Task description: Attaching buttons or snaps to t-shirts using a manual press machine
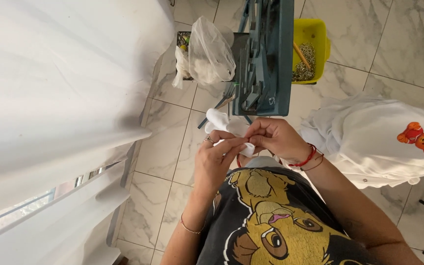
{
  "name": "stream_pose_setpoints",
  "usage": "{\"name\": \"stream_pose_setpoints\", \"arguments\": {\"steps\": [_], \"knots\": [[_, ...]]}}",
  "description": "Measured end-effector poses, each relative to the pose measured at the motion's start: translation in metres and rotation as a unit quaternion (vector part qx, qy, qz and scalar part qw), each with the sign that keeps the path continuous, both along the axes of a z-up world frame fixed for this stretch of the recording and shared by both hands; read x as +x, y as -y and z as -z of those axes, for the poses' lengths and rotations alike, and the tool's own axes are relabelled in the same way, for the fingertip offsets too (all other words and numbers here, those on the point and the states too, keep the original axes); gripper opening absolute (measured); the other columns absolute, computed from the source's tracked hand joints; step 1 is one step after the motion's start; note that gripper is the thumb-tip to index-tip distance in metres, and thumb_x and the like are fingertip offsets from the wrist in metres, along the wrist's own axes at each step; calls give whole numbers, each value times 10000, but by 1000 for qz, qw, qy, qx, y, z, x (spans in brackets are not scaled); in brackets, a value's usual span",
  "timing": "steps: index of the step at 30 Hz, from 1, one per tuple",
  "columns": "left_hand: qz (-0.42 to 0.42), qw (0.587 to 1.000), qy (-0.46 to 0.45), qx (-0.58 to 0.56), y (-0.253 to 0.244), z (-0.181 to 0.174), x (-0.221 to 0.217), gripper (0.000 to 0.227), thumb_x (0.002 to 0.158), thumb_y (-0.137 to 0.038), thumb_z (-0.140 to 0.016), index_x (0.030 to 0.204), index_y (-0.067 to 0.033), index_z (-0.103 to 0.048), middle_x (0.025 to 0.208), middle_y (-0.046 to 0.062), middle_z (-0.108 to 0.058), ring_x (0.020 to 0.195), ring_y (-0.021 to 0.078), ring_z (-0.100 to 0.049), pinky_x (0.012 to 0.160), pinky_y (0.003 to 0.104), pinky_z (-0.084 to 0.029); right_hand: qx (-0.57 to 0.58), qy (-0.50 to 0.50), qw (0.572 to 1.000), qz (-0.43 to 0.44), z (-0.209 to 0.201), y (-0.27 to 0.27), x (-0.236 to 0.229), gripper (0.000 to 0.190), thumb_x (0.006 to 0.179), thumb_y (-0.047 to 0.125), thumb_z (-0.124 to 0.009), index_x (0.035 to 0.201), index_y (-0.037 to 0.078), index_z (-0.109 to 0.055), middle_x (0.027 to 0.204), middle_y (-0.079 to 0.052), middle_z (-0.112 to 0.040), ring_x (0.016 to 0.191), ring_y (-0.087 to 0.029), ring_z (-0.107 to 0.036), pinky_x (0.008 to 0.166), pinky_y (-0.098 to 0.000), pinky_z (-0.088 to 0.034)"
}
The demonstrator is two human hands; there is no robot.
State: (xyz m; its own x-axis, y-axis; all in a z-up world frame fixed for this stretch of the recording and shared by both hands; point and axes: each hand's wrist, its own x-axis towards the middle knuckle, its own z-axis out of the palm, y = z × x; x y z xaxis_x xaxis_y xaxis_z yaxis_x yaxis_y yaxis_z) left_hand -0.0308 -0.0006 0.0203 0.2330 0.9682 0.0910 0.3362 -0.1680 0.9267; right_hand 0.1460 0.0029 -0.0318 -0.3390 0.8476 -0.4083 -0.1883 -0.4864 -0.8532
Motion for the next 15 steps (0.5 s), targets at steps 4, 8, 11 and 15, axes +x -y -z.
{"name": "stream_pose_setpoints", "arguments": {"steps": [4, 8, 11, 15], "knots": [[-5, 1000, 4, -2, 4, -1, 5, 71, 772, -128, -638, 826, -132, -683, 757, 53, -571, 644, 193, -559, 561, 284, -463, 17, 7, 1000, -6, 4, 1, 6, 173, 749, -41, -589, 916, -64, -551, 750, -164, -638, 630, -192, -648, 575, -341, -562], [-20, 999, 18, -31, 7, 1, 6, 113, 724, -160, -688, 798, -108, -620, 756, 70, -577, 633, 256, -562, 527, 329, -432, 25, 7, 1000, -7, 7, 3, 10, 151, 733, -28, -612, 874, -55, -565, 722, -153, -645, 604, -172, -642, 561, -311, -557], [2, 999, 11, -35, 4, -5, 6, 111, 720, -184, -687, 773, -131, -605, 746, 51, -571, 623, 241, -547, 536, 315, -425, 38, 19, 999, -19, -2, 2, 11, 134, 728, -22, -616, 852, -53, -577, 700, -142, -649, 593, -158, -640, 547, -297, -557], [65, 996, 5, -58, 3, -4, 3, 171, 705, -222, -695, 774, -130, -569, 750, 70, -592, 639, 300, -558, 572, 376, -439, 58, 66, 994, -57, -23, 4, 10, 154, 716, -11, -631, 867, -38, -610, 706, -99, -660, 607, -90, -596, 547, -248, -545]]}}
